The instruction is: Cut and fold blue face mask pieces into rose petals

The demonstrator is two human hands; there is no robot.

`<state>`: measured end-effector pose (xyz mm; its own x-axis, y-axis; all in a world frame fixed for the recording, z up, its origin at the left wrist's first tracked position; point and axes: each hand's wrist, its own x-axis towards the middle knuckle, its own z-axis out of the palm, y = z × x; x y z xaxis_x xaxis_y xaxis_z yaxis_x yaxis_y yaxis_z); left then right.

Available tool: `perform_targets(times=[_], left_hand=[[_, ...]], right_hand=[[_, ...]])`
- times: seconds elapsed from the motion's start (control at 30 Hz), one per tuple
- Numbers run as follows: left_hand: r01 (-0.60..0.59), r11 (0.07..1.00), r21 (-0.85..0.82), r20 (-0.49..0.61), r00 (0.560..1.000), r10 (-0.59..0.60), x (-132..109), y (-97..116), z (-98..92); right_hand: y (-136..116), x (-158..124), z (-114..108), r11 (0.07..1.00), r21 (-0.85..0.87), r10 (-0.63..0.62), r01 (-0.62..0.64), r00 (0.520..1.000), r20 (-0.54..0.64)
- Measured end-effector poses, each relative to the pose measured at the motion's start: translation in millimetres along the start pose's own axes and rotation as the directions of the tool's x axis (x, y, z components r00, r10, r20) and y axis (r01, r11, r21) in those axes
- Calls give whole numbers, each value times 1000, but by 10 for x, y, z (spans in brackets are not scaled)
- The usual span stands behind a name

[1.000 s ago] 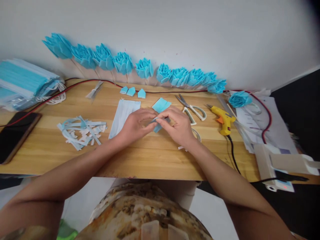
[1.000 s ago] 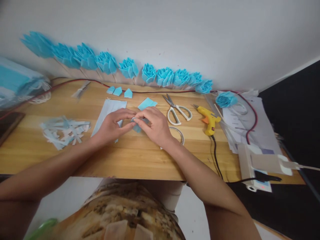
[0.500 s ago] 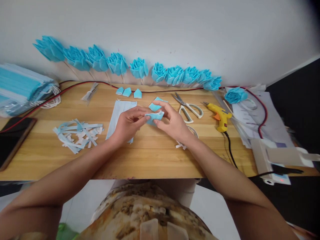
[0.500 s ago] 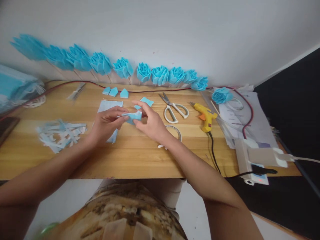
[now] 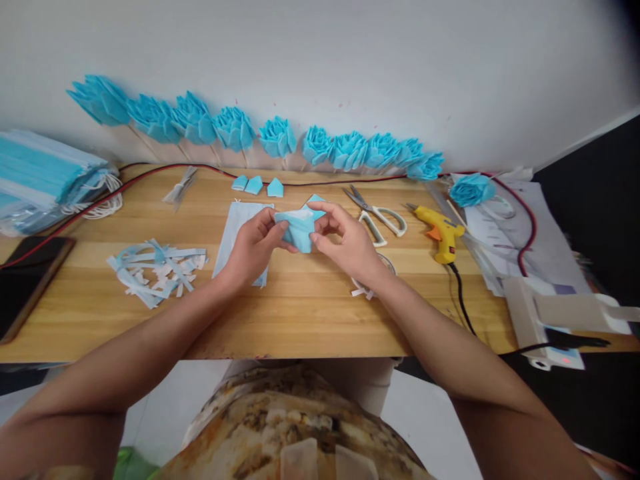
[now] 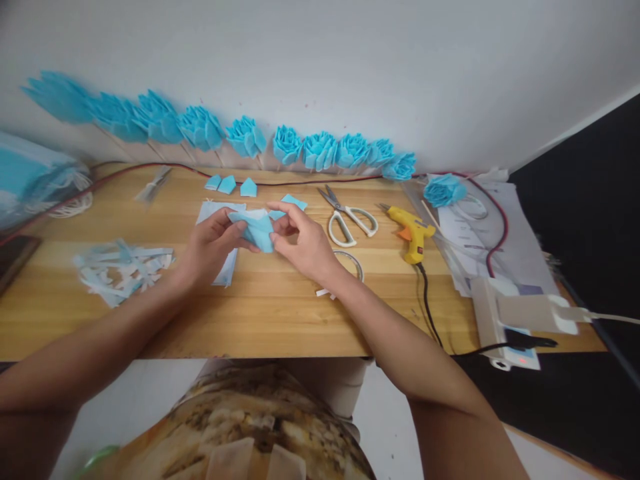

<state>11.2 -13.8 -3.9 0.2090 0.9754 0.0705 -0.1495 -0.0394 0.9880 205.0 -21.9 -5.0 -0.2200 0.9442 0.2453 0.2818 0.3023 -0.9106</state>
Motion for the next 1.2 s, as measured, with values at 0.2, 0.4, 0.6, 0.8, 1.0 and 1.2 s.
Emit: perform_targets(times=[0.2, 0.4, 0.6, 0.8, 1.0, 1.2], left_hand=[[68, 996, -64, 27, 997, -66, 26, -21, -12], [139, 989, -45, 7, 990, -139, 26, -12, -12], [133, 988, -76, -21, 991, -135, 39, -13, -45], [115, 967, -228, -143, 978, -150, 131, 25, -125], [151, 935, -321, -118, 973, -198, 174, 8, -169], [183, 896, -405, -106, 964, -245, 198, 47, -201]], right_hand=[[-21, 5, -4, 1000, 9, 16, -16, 1000, 9], [22, -16, 47, 1000, 19, 6, -6, 1000, 23], [-1, 32, -40, 996, -77, -38, 44, 996, 78], [122, 86, -906, 521, -853, 1, 10, 1000, 13], [405, 17, -1019, 299, -953, 58, -41, 998, -25], [88, -3, -1004, 520, -788, 287, -330, 936, -203]])
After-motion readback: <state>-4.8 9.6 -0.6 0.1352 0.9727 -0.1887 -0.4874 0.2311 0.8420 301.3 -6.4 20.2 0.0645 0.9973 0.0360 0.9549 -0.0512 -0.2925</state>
